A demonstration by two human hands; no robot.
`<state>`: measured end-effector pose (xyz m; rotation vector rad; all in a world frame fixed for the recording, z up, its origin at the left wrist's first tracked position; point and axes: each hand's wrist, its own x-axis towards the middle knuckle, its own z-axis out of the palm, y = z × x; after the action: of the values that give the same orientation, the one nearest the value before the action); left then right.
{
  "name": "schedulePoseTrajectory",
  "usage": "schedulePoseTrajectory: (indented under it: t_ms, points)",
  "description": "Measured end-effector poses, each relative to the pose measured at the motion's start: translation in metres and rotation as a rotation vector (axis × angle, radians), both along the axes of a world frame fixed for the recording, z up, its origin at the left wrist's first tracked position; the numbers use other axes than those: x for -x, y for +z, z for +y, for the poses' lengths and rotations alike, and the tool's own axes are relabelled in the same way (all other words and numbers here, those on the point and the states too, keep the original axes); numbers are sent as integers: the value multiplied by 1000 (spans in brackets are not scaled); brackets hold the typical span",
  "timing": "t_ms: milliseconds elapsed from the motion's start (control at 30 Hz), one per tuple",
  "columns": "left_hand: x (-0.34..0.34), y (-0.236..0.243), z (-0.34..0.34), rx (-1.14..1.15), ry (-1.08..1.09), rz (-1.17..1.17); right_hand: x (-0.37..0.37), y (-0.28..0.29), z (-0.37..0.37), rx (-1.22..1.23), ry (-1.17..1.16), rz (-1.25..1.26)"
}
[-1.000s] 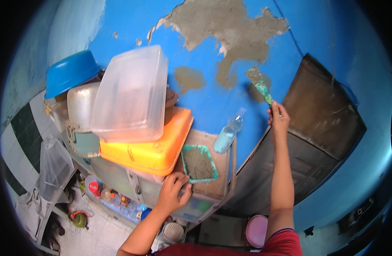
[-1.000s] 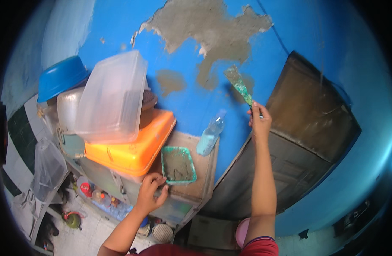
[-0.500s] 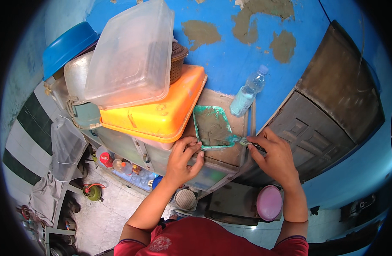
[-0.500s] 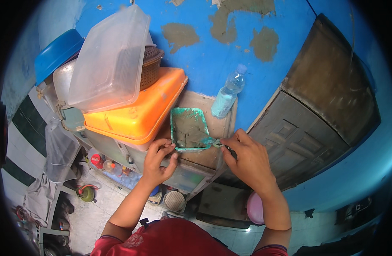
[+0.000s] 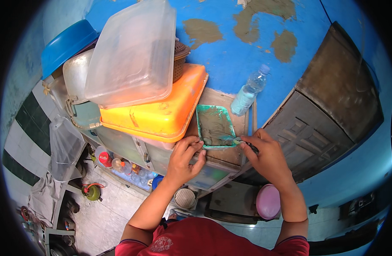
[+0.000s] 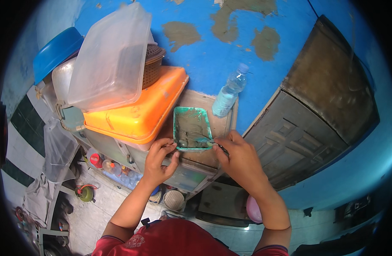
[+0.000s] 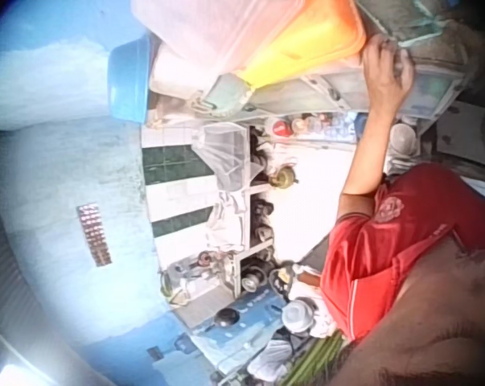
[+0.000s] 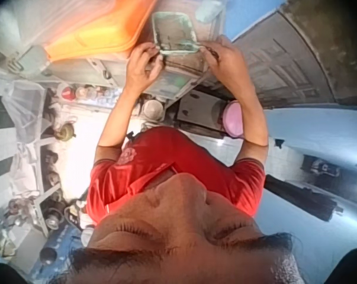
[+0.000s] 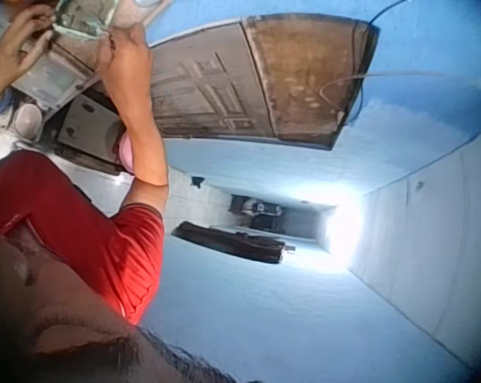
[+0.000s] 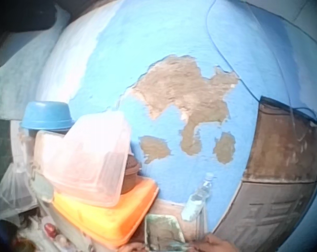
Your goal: The person uses a trowel to scoop plaster from a green tray and applies it to a damaged section of a blue wall, smoothing the surface. They repeatedly reload the trowel and spread the material over the patch area.
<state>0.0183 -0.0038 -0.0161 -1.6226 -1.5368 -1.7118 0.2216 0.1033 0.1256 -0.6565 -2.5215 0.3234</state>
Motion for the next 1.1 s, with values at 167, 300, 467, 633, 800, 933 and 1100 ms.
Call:
schedulePoseTrajectory:
  t_ms: [167,300,467,633,800,933,1100]
  points:
    - [-1,1,1,-20,-6,-13,1,0,-4,-210,23,-9]
    - [-1,0,1,-25,1,-5,4,-2,2,-239,-3,-17]
    - [0,3,1,-11,-4,7,9,-17,14,-325,-37,-21]
    - [0,3,0,-19,-4,-2,14,-17,14,-271,-21,-53]
    - [0,1,1,-23,-1,3,17,-19,17,-253,-1,-59]
    - [-1,4,0,-21,-3,-2,18,-19,14,-219,2,-30]
    - [-1,4,-2,-3,-11,-18,13,-18,18,-143,9,84]
